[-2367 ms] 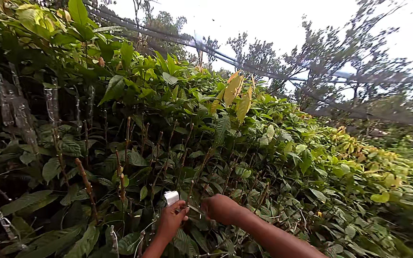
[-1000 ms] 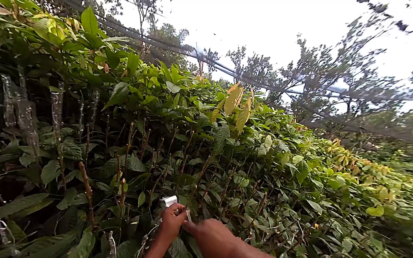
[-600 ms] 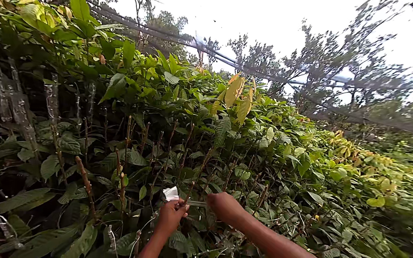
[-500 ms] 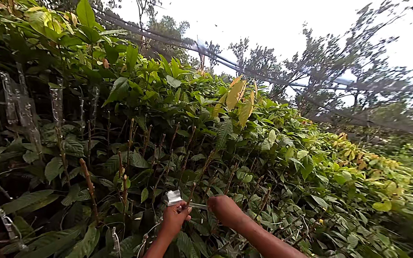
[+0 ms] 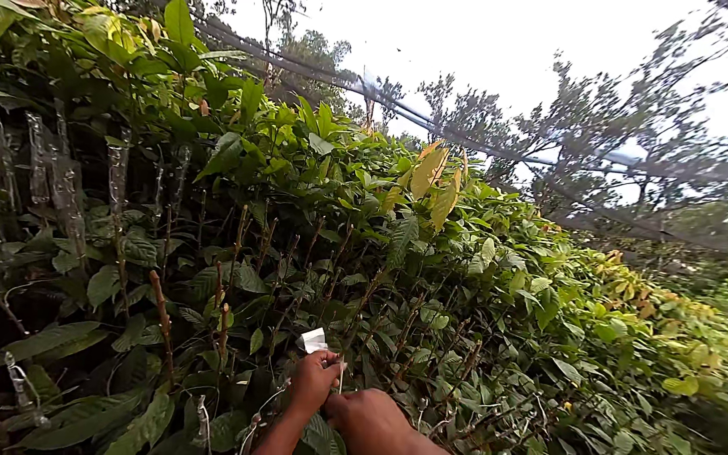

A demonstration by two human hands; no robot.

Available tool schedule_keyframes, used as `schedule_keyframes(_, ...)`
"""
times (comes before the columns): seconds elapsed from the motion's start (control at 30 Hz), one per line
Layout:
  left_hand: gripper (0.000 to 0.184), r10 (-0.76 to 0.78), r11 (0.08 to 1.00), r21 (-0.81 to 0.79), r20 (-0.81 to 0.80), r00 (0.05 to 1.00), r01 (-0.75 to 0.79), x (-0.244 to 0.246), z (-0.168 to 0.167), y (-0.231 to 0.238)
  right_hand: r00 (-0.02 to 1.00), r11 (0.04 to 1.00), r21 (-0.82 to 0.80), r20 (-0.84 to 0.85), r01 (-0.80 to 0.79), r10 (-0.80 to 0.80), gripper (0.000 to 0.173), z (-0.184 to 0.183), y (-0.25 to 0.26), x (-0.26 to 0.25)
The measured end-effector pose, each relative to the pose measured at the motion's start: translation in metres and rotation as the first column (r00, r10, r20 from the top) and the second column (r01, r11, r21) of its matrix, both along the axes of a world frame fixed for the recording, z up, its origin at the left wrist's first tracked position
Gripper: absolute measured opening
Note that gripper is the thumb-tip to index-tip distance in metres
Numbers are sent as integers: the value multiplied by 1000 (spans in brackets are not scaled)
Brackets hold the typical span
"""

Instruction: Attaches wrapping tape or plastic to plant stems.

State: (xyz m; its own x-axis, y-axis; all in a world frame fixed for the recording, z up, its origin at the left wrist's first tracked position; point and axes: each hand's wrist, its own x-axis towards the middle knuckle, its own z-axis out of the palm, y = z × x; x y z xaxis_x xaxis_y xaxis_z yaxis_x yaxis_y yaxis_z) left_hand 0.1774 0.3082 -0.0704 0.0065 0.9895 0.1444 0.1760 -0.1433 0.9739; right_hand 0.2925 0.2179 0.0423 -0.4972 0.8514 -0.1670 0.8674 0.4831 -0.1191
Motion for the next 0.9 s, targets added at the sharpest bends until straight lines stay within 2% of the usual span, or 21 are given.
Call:
schedule_keyframes(0.03, 21, -47, 997, 60, -108, 993, 54, 8, -1, -8, 999, 997, -64, 1, -37, 38, 24, 10, 4, -8)
schedule_keyframes(0.1, 28, -132, 954, 233, -234, 963, 187, 19, -9, -26, 998, 970, -239, -60, -43, 30, 32, 43, 45, 4)
schedule_keyframes(0.13, 29, -188, 939, 222, -309, 932, 263, 19, -16, -30, 999, 960, -279, -42, -22, 11, 35, 50, 70, 26)
schedule_keyframes(0.17, 29, -193, 934, 227, -331, 924, 276, 14, -22, -32, 998, 963, -266, 55, 42, -28, 36, 48, 87, 47)
schedule_keyframes(0.23, 28, -88, 951, 263, -275, 957, 163, -7, -22, -22, 965, 978, -140, 234, 155, -120, 34, 34, 87, 63)
schedule_keyframes(0.3, 23, 21, 975, 220, -168, 986, 17, -24, -15, -13, 960, 979, -106, 240, 173, -144, 29, 25, 59, 63)
schedule_keyframes(0.37, 20, 64, 993, 107, -57, 996, -58, -30, -2, -7, 983, 987, -123, 164, 106, -86, 26, 34, 11, 47)
schedule_keyframes(0.4, 21, 67, 995, 79, -16, 998, -66, -26, 3, -5, 995, 991, -132, 95, 3, 10, 28, 39, -12, 35)
schedule_keyframes(0.47, 23, 31, 987, 157, -32, 999, -26, -6, 1, -9, 983, 976, -141, -102, -168, 154, 32, 50, -31, 11)
schedule_keyframes(0.53, 27, -42, 951, 296, -154, 987, 86, 16, -7, -26, 952, 982, -128, -291, -138, 96, 31, 78, 2, 16)
schedule_keyframes(0.57, 26, -88, 941, 302, -222, 971, 154, 19, -11, -29, 972, 990, -113, -231, -80, 52, 36, 96, 26, 31)
schedule_keyframes(0.6, 28, -106, 945, 276, -249, 963, 175, 17, -12, -32, 998, 997, -79, -68, 2, -7, 40, 104, 40, 46)
schedule_keyframes(0.63, 31, -90, 963, 228, -236, 967, 145, 6, -8, -34, 994, 997, -29, 84, 71, -68, 41, 100, 40, 51)
schedule_keyframes(0.67, 31, -56, 972, 214, -209, 976, 102, -8, -1, -29, 982, 995, 15, 162, 98, -99, 38, 90, 30, 45)
schedule_keyframes(0.7, 29, -28, 971, 230, -193, 981, 73, -17, 7, -23, 981, 997, 31, 179, 73, -78, 34, 82, 15, 31)
schedule_keyframes(0.77, 30, -28, 959, 267, -232, 972, 92, -16, 15, -24, 999, 998, 25, -7, -50, 51, 29, 77, 6, 6)
schedule_keyframes(0.8, 29, -71, 949, 276, -282, 957, 152, -8, 15, -27, 993, 996, 1, -73, -89, 89, 32, 87, 17, 4)
schedule_keyframes(0.83, 28, -133, 940, 253, -354, 926, 231, -3, 13, -28, 996, 996, -20, -32, -88, 87, 36, 100, 33, 12)
schedule_keyframes(0.87, 29, -163, 935, 237, -378, 911, 265, -2, 12, -30, 996, 999, -3, 84, -43, 43, 38, 107, 42, 24)
schedule_keyframes(0.9, 29, -147, 937, 250, -349, 925, 243, -9, 14, -27, 984, 999, 35, 176, 5, -11, 37, 106, 40, 30)
